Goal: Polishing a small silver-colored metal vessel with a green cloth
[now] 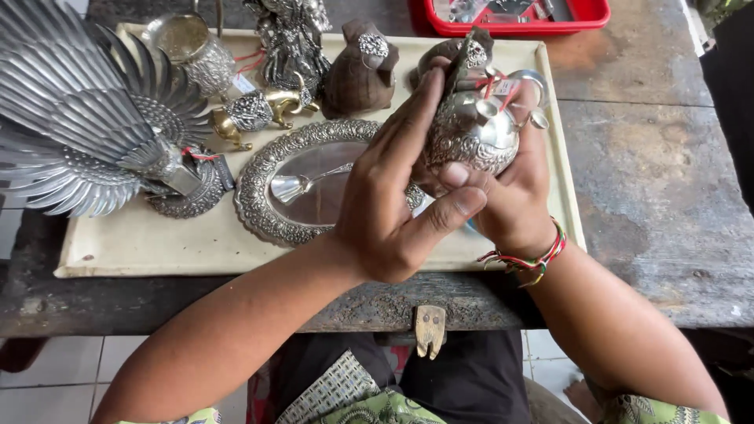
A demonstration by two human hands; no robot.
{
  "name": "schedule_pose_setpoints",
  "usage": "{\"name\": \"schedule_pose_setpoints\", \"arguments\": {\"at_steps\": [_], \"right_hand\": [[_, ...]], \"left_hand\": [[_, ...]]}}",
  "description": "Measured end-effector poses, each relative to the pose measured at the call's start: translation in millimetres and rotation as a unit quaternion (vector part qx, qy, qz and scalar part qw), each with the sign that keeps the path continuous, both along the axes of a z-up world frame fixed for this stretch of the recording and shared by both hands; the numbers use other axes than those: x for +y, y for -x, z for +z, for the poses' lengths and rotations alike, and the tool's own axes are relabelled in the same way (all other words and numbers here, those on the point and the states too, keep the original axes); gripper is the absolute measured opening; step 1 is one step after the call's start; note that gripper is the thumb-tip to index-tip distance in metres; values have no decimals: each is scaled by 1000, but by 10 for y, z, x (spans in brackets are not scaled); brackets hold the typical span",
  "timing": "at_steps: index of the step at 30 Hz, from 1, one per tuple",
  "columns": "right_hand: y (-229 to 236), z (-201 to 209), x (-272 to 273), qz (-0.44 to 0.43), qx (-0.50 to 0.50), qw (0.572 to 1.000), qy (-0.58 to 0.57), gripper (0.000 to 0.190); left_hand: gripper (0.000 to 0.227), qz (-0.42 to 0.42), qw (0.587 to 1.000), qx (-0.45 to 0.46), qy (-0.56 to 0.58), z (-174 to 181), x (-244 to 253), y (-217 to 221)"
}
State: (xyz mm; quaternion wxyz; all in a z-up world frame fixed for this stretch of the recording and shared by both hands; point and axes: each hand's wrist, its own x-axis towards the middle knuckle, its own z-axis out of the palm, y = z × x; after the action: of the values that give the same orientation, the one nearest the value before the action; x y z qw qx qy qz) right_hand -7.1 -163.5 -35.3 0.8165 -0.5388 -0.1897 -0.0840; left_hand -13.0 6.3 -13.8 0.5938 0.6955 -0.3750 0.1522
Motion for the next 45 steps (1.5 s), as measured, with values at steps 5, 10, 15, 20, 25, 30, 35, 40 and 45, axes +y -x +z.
{"name": "schedule_pose_setpoints", "arguments": {"at_steps": [5,10,15,20,25,30,35,40,45], "right_hand": [[-194,244,-55,-38,-129,990,44,50],[-115,180,-36,-104,-48,993,3,60],[-66,262,50,-165,-126,969,137,58],[-130,31,-163,-239,-90,966,49,76],[46,347,-114,-105,-129,986,13,66],[123,437,-117,-59,-21,998,-28,98],[72,390,-133,-155,-101,979,88,69],[14,337,-159,-276,-165,930,177,64],[170,495,43,-151,-195,951,187,52]], "left_hand": [[76,17,996,-46,-68,44,-106,102],[102,32,985,-26,-166,15,-156,82],[90,70,987,-68,-125,-51,-134,86],[68,49,989,-97,-100,5,-205,94],[33,18,999,-11,46,163,-63,13],[38,-13,987,34,158,-20,-133,-139],[47,73,996,-42,-29,-258,-300,-6],[60,38,992,-66,-101,-11,-330,161],[70,-38,998,41,-35,33,-116,-7]]}}
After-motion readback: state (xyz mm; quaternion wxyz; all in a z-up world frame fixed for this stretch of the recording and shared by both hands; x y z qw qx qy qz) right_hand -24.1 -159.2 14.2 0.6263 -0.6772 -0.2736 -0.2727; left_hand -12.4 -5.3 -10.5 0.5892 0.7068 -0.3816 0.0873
